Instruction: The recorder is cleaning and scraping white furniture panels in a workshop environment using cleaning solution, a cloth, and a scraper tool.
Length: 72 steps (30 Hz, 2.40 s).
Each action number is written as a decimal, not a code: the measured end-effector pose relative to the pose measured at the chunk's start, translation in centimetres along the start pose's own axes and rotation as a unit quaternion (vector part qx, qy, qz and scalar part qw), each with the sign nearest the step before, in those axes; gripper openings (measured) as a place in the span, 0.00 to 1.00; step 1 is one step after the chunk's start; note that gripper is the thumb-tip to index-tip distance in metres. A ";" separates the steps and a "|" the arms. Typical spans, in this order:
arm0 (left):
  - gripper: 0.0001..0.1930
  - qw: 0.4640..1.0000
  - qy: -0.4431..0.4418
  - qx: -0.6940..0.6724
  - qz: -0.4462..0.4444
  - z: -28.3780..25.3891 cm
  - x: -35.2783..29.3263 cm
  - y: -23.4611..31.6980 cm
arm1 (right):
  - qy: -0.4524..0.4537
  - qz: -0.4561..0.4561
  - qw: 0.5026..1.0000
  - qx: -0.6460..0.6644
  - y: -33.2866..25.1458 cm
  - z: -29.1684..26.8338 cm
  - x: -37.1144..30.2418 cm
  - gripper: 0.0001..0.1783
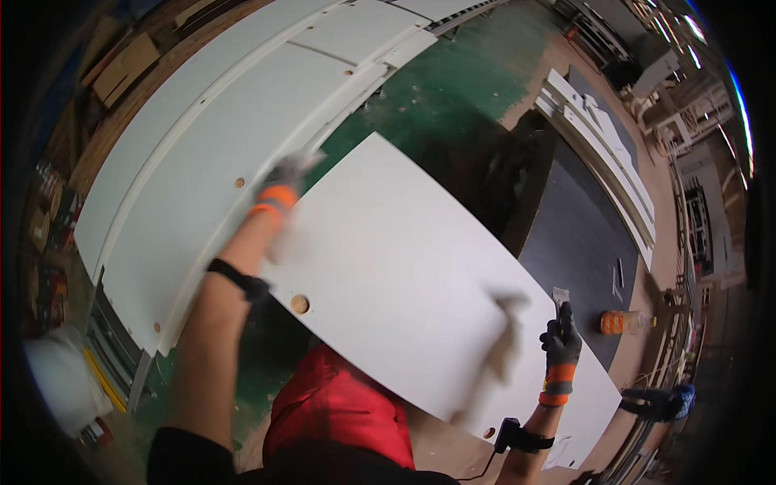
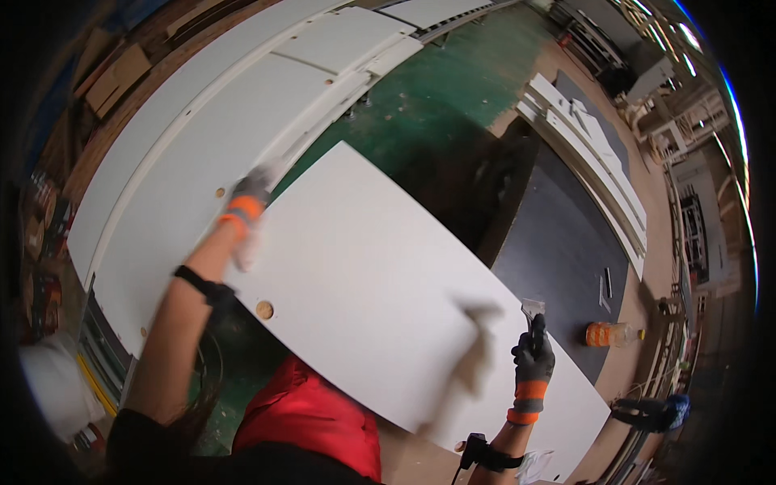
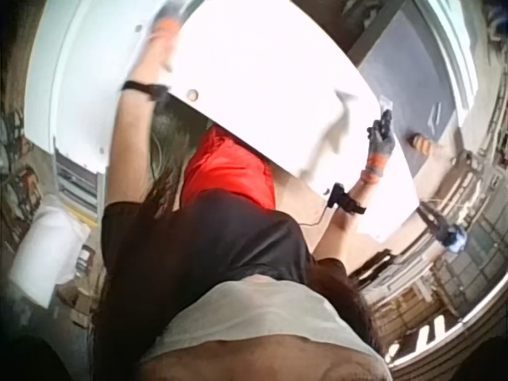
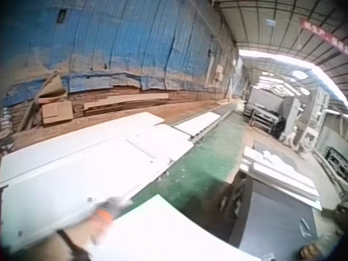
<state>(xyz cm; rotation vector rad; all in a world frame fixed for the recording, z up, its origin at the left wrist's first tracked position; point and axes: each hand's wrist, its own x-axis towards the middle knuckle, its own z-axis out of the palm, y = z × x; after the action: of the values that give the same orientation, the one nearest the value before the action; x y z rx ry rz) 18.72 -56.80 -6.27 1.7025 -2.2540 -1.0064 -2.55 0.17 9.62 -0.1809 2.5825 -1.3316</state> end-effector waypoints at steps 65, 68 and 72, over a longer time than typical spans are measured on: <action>0.27 0.587 -0.270 0.079 0.759 34.8 -58.0 30.0 | 0.486 0.108 0.765 -0.408 42.9 -36.3 -23.0 0.32; 0.27 0.570 -0.249 0.113 0.775 35.2 -56.8 31.2 | 0.375 0.049 0.889 -0.260 35.9 -26.4 -23.0 0.30; 0.27 0.548 -0.275 0.114 0.781 37.7 -57.6 34.1 | 0.202 -0.161 0.954 -0.153 23.3 -4.1 -25.8 0.32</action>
<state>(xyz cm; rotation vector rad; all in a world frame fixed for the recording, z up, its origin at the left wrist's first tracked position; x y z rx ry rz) -6.86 15.33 0.42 -1.1077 -2.8109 -0.6111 21.24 22.37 -3.32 -0.4411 3.2182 -1.1482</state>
